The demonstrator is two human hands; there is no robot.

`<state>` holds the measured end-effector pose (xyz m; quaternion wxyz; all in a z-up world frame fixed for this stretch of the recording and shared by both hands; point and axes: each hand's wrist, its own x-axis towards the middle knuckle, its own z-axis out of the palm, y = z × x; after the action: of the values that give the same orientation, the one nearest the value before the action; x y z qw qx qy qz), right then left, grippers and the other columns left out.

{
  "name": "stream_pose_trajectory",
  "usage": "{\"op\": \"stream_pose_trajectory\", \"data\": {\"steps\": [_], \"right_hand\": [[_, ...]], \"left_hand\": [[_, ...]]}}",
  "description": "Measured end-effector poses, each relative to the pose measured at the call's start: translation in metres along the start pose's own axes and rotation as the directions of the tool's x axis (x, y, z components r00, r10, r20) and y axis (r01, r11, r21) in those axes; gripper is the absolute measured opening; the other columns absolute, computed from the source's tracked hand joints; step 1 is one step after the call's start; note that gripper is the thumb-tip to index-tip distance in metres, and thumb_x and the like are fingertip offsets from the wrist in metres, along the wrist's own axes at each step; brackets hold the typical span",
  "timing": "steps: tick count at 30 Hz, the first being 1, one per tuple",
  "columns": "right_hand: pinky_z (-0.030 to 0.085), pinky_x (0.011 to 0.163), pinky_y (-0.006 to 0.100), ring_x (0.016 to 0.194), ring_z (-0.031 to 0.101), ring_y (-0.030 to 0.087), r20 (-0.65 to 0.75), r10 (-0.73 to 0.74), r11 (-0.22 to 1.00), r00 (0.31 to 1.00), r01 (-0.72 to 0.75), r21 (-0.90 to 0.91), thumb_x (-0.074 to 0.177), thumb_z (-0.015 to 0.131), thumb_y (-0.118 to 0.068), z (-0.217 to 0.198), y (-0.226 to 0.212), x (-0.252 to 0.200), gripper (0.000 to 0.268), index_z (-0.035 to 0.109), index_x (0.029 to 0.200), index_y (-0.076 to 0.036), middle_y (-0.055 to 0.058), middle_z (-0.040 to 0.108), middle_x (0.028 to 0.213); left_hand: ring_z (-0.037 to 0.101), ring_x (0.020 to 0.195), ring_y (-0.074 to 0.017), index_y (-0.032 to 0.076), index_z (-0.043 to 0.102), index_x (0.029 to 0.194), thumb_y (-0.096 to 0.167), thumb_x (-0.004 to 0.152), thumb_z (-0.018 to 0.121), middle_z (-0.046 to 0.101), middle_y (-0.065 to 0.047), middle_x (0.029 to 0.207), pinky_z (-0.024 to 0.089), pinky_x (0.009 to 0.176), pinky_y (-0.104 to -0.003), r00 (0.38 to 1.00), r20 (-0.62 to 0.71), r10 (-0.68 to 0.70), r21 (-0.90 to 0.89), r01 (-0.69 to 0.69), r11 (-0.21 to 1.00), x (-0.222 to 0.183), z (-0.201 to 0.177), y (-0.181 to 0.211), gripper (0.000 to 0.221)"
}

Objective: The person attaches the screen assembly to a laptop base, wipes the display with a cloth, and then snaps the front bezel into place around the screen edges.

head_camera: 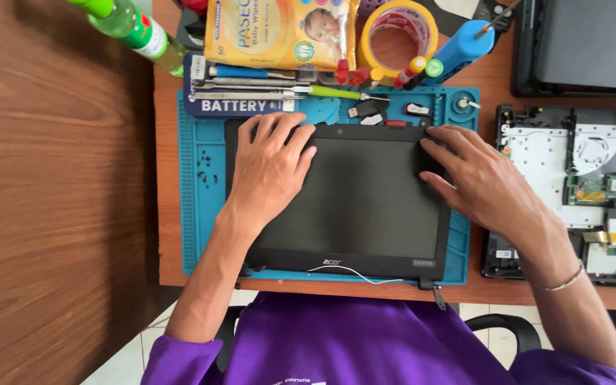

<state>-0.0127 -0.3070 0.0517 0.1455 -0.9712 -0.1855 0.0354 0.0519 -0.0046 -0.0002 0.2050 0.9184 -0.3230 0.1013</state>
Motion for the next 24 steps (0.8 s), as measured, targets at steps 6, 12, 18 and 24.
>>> {"op": "stream_pose_trajectory", "data": {"steps": [6,12,18,24], "right_hand": [[0.054,0.094,0.047,0.123,0.059,0.039,-0.063,0.045,0.999,0.997,-0.046,-0.027,0.091,0.071,-0.022,0.004,0.008,-0.004,0.051,0.06,0.136,-0.001,0.019,0.059,0.137],[0.053,0.09,0.048,0.114,0.058,0.039,-0.041,0.136,0.987,0.99,-0.132,0.089,0.089,0.074,-0.019,0.005,0.009,0.002,0.053,0.059,0.138,-0.005,0.019,0.059,0.126],[0.044,0.101,0.05,0.118,0.052,0.041,0.003,0.11,0.986,0.994,-0.11,0.124,0.083,0.078,-0.02,0.009,0.025,0.013,0.062,0.057,0.139,-0.004,0.022,0.053,0.121],[0.044,0.099,0.047,0.116,0.052,0.038,0.071,0.109,0.981,0.992,-0.119,0.155,0.081,0.081,-0.023,0.016,0.041,0.016,0.056,0.061,0.129,-0.004,0.019,0.054,0.117]], "left_hand": [[0.053,0.123,-0.0254,0.006,0.066,0.129,0.02,0.095,0.073,0.062,-0.005,0.131,0.038,0.107,-0.049,1.0,0.012,0.007,0.027,-0.007,1.0,0.001,0.007,0.003,0.037],[0.051,0.123,-0.0259,0.006,0.065,0.13,0.022,0.094,0.073,0.062,-0.006,0.126,0.034,0.112,-0.054,0.999,0.035,0.002,0.06,-0.005,0.998,0.005,0.013,0.001,0.04],[0.055,0.119,-0.0259,0.008,0.066,0.129,0.021,0.095,0.074,0.062,-0.005,0.124,0.036,0.11,-0.051,1.0,-0.014,-0.024,0.014,0.024,1.0,-0.006,-0.005,0.007,0.037],[0.06,0.111,-0.0314,0.005,0.066,0.124,0.018,0.098,0.072,0.062,-0.011,0.116,0.048,0.094,-0.046,0.898,-0.132,-0.42,-0.058,0.416,0.907,-0.053,-0.027,0.014,0.03]]}}
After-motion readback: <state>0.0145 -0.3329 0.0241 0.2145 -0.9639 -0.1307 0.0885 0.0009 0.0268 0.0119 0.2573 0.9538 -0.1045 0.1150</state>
